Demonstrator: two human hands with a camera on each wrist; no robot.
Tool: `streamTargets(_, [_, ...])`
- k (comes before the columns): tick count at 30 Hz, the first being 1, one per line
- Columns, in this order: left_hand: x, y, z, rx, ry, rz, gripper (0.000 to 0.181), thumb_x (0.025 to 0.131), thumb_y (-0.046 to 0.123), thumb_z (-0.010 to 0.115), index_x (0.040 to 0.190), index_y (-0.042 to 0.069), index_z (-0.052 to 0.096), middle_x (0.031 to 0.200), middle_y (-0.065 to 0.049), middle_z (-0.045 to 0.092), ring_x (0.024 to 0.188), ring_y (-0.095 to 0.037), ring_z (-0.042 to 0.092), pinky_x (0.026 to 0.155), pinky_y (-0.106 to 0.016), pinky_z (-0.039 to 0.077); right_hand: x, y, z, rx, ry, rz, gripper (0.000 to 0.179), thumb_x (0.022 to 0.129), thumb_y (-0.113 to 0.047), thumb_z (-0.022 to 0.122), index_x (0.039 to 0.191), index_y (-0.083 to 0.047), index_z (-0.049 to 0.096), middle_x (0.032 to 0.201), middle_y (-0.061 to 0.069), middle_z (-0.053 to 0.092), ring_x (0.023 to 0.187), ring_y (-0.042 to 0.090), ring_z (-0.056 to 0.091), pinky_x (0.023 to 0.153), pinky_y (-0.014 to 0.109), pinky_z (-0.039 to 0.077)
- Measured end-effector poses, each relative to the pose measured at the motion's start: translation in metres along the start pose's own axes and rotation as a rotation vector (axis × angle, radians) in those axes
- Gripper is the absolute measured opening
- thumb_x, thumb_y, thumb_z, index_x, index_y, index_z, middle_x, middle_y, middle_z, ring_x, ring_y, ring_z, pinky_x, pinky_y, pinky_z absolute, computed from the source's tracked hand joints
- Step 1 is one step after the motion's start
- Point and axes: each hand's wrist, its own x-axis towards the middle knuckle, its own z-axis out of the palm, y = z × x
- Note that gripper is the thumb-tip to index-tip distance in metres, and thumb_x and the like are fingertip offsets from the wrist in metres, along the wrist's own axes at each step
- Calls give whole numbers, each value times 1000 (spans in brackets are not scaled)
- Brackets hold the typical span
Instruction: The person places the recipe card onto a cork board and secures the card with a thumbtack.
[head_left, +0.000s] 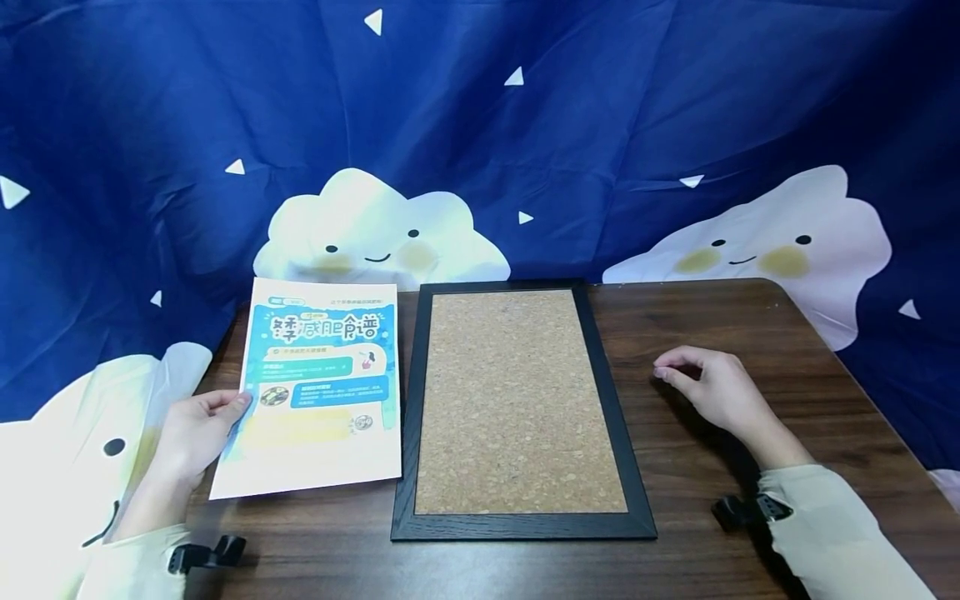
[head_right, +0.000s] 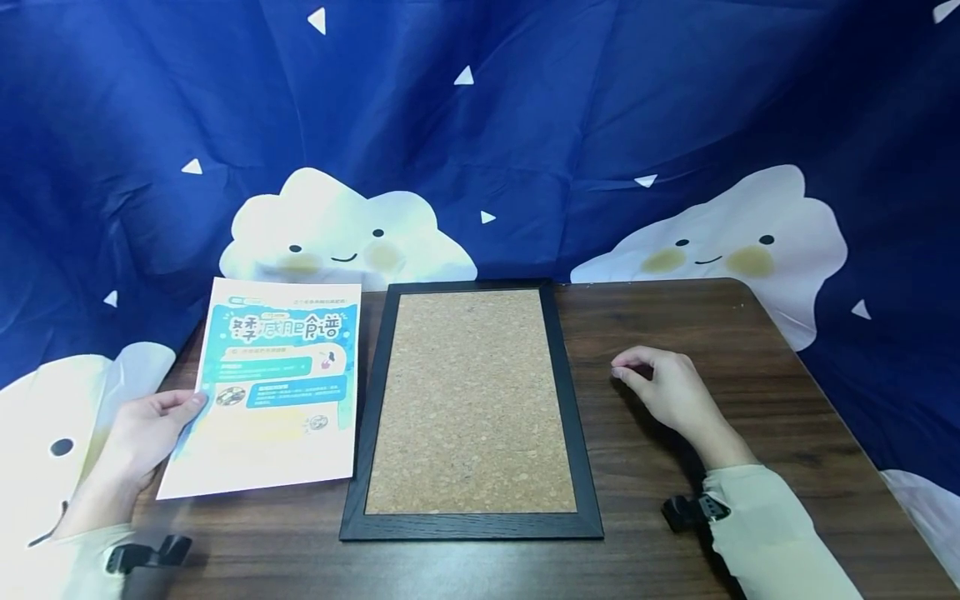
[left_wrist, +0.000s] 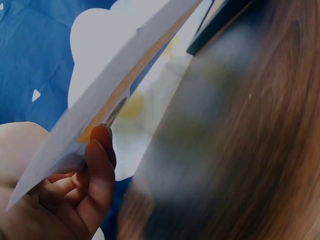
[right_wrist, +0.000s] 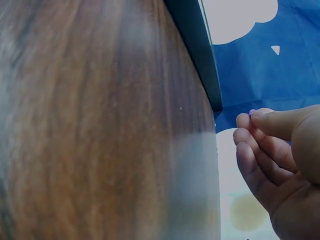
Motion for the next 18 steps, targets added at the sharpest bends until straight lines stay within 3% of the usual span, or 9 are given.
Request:
streamTargets(6, [-5,12,7,-108,-85,7,48,99,35,49,123,-6,58,85,-7,72,65,-14,66,53,-30,53,0,-7,-1,3,33,-36,5,86,-18,71,91,-19,72,86,-5,72,77,7,57,67,25,43])
streamTargets(18, [-11,34,31,-291,-237,38,43,99,28,51,124,-7,55,87,-3,73,72,-13,69,60,-31,57,10,-20,1,55,48,-68,7,85,-16,73,90,-20,72,85,-8,71,74,5,58,65,14,43])
